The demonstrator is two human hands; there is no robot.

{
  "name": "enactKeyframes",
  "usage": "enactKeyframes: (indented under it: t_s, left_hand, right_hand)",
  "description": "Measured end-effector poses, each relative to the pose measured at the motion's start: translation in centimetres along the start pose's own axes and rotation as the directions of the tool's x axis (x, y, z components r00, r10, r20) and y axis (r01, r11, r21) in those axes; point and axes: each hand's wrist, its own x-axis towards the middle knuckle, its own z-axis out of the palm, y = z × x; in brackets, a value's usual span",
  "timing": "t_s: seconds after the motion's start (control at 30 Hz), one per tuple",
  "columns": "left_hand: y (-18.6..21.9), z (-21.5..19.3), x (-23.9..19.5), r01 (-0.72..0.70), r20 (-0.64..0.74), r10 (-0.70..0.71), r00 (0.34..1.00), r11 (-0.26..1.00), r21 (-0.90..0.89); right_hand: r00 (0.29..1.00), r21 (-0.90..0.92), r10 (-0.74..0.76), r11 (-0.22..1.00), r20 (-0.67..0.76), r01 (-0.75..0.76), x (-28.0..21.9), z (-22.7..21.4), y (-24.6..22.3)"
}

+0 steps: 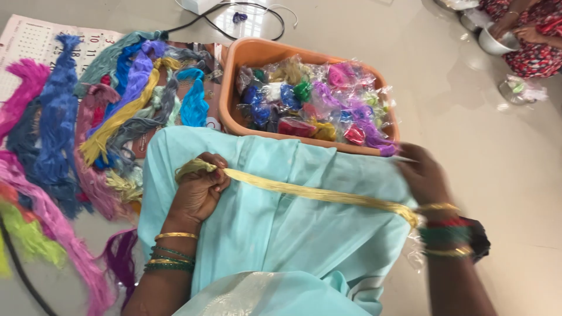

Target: The person bundles colorful synthetic threads or ribbons and places them into small plastic bags.

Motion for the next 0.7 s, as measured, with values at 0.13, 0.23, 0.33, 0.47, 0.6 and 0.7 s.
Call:
enactKeyframes:
  t_s: [0.13,0.23,0.33,0.47,0.6,0.7]
  left_hand:
    - [0.3,0.1,-0.3,-0.008,0.019,0.008,1.000,1.000,-0.006]
    - [0.7,0.4,-0.5,0.004,-0.001,-0.004,1.000,1.000,-0.013]
    - [0.8,0.2,-0.5,0.014,0.000,-0.014,1.000,0.999,-0.030]
    - [0.7,0.1,-0.6,0.004,0.036,-0.002,0.999,0.999,-0.054]
    - [0.6,0.4,-0.3,-0.017,0.048,0.020,0.999,0.998,-0.061]
    - [0.3,0.6,-0.1,0.007,0.045,-0.005,0.999,0.999,-0.038]
  right_hand:
    - [0.924,0.333,-0.055,0.940,0.378,-0.080,0.4,12.5,-12.3]
    - [0.700,0.430,-0.138,0.865,0.701,-0.260,-0.1,18.8,-16.7]
    - [0.539,0.432,-0.155,0.789,0.828,-0.437,0.1,20.8,-16.2]
    - [0.683,0.306,0.022,0.883,0.730,-0.355,0.6,14.4,-13.8]
    - [0.794,0.310,0.182,0.852,0.579,-0.422,2.0,3.0,-3.4]
    - [0.843,0.385,0.314,0.782,0.436,-0.490,0.9,-6.3,5.4]
